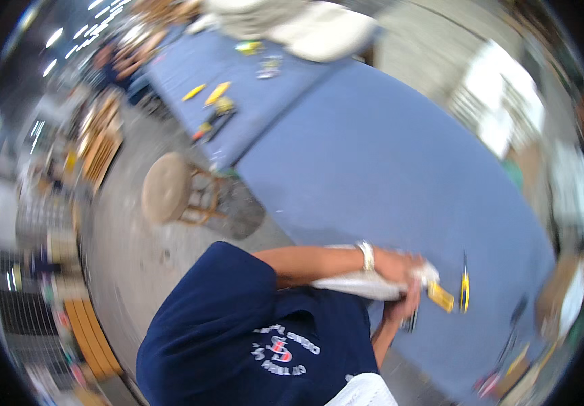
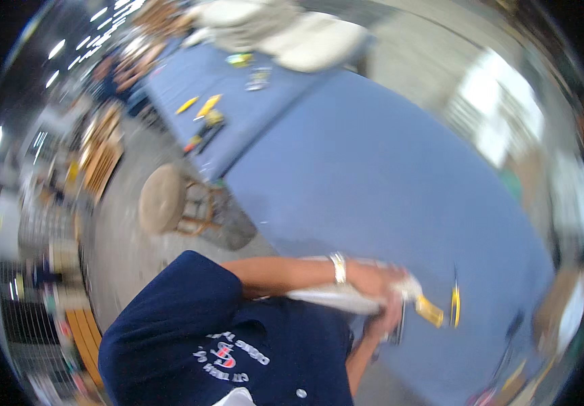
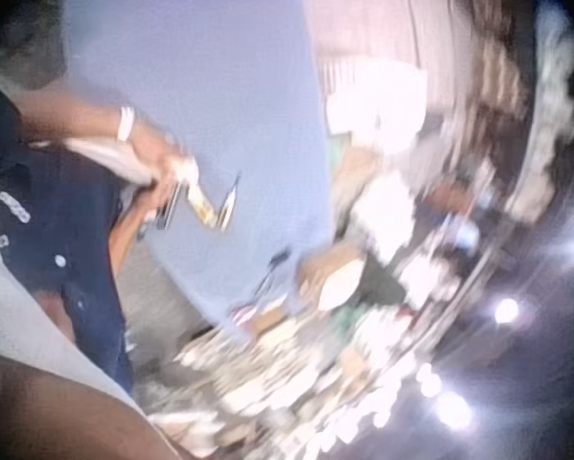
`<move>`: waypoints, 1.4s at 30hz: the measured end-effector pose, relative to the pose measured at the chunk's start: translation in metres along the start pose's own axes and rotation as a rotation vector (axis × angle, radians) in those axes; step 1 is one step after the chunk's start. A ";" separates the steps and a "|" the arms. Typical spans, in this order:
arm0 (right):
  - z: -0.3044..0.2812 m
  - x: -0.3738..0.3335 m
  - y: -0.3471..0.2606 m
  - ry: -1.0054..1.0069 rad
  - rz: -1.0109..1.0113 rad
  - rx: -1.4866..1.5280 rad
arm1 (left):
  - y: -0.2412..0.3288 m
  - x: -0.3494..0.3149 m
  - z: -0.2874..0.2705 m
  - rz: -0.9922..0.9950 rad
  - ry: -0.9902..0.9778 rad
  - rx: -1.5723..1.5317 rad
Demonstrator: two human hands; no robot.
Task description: The person assembles a cushion by folding fabric over a foam insert and securing it with a staple gun. They trim excess fabric with a utility knife and smooth the surface, repeating the process on multiple cushions.
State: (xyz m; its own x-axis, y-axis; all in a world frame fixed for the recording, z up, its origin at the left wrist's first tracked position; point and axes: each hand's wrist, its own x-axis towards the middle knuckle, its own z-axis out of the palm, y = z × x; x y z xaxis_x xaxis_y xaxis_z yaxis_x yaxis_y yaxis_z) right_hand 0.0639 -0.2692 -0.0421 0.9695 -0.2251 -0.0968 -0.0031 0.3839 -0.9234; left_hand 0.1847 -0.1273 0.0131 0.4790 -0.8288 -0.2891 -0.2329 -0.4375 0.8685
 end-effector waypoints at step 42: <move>-0.042 -0.087 -0.120 0.414 0.232 -0.487 | 0.047 -0.019 0.021 -0.149 0.276 0.508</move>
State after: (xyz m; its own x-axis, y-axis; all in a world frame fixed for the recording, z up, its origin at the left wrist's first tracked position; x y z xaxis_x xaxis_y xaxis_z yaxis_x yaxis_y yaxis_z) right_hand -0.0308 -0.3330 0.0621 0.7568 -0.5472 -0.3576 -0.4038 0.0388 -0.9140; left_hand 0.1465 -0.1395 0.0505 0.7242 -0.6542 -0.2182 -0.4894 -0.7104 0.5058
